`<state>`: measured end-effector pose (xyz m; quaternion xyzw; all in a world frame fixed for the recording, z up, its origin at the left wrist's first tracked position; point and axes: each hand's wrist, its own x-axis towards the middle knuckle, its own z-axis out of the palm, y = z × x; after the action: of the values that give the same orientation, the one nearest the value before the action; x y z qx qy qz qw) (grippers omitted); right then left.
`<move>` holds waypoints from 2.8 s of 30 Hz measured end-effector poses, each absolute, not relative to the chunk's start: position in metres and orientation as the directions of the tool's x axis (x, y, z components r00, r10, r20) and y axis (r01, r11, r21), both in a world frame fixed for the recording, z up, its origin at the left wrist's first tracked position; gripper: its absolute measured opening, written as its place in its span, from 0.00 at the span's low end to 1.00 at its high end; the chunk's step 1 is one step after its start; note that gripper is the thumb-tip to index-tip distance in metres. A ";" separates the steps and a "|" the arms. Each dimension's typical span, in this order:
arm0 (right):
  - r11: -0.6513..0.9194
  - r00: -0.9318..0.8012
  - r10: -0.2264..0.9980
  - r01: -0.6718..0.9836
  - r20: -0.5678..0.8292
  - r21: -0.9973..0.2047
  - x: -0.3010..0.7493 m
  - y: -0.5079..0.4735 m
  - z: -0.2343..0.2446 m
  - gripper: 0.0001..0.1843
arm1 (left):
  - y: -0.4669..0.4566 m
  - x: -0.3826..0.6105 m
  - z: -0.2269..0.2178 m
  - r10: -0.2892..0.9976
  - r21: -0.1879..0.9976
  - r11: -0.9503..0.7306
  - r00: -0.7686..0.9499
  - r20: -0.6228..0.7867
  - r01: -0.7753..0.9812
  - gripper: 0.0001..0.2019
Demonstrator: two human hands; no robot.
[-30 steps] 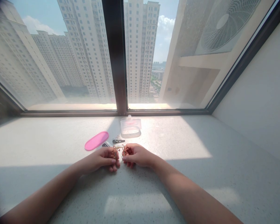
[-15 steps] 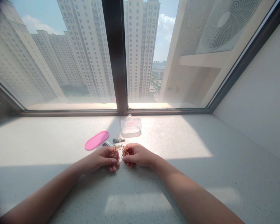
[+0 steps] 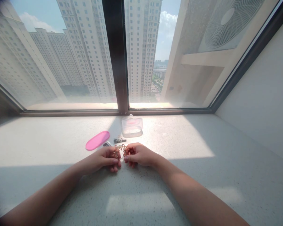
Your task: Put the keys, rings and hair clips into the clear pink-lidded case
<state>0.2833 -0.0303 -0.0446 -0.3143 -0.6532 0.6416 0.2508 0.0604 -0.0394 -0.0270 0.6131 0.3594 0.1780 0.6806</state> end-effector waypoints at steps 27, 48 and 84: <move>-0.001 -0.656 0.750 0.131 -0.087 -0.991 0.284 -0.034 -0.036 0.12 | -0.041 0.067 -0.028 0.700 0.967 0.142 0.670 -0.248 0.210 0.12; -0.008 -0.532 0.843 0.144 -0.084 -0.990 0.275 -0.039 -0.035 0.21 | -0.056 0.084 -0.029 0.878 0.898 -0.222 0.479 0.014 0.380 0.13; 0.366 -0.331 0.875 -0.027 0.354 -0.930 0.276 -0.041 -0.041 0.20 | -0.044 0.069 -0.026 0.727 0.938 0.319 0.600 -0.333 0.134 0.14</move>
<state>0.2761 -0.0408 -0.0407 -0.3164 -0.6698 0.4657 0.4841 0.0692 -0.0441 -0.0257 0.5447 0.3952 0.2091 0.7095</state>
